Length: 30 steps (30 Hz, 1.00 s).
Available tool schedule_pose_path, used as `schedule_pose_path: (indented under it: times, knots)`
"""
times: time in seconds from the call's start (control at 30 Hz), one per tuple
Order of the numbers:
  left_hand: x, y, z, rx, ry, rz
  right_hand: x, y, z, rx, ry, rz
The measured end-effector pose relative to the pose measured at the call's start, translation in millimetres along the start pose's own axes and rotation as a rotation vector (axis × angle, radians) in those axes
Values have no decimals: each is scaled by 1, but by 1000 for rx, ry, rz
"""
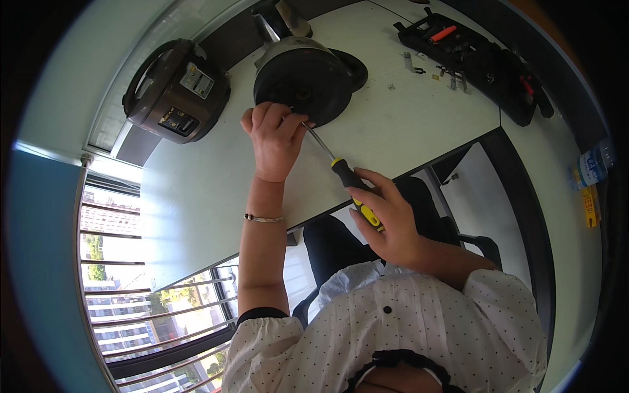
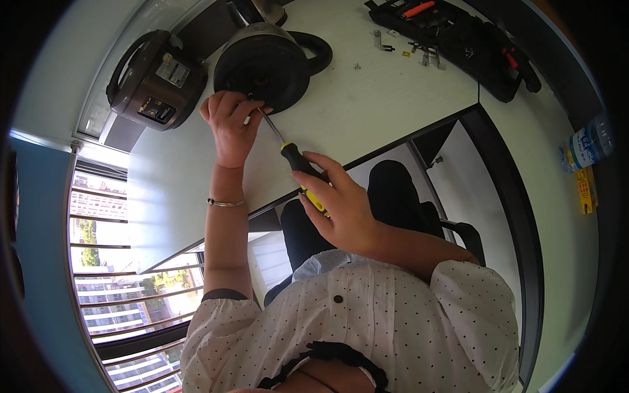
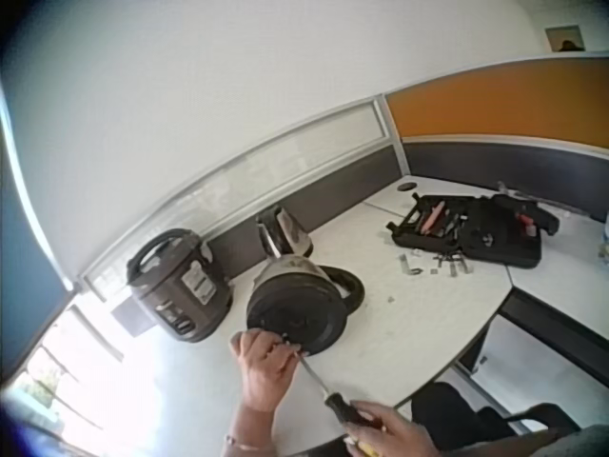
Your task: The person uses a screwdriver to remove screws from the base of a kettle. They then lift off the base cover to reveal the internal heating element and wiring, and proceed to manipulate the internal components with their hands.
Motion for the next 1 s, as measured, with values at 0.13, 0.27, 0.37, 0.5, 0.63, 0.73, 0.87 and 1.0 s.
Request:
schedule_pose_path:
  times: [0.13, 0.27, 0.37, 0.5, 0.63, 0.73, 0.87, 1.0]
  knots:
    - [0, -1, 2, 26, 2, 21, 1, 1, 1, 67, 41, -10]
    - [2, -2, 4, 45, -1, 29, 1, 4, 2, 63, 48, -17]
    - [2, -1, 7, 29, 11, 44, 2, 6, 0, 37, 39, -17]
    - [0, 2, 7, 33, 54, 42, 2, 12, 1, -20, 21, -21]
    - [0, 3, 7, 10, 86, 14, 3, 17, 1, -79, -4, -38]
    - [0, 3, 7, -3, 92, 6, 5, 23, 1, -114, -19, -59]
    - [0, 4, 5, -26, 65, 42, 8, 32, 3, -139, 7, -80]
    - [-1, 5, 2, -23, 61, 48, 9, 37, 5, -156, -2, -82]
Point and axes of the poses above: each hand's wrist, its own x-axis away from the middle knuckle, its own y-axis out of the back of the hand, z = x × y, the point moved 4 cm from there along -x, towards the middle knuckle
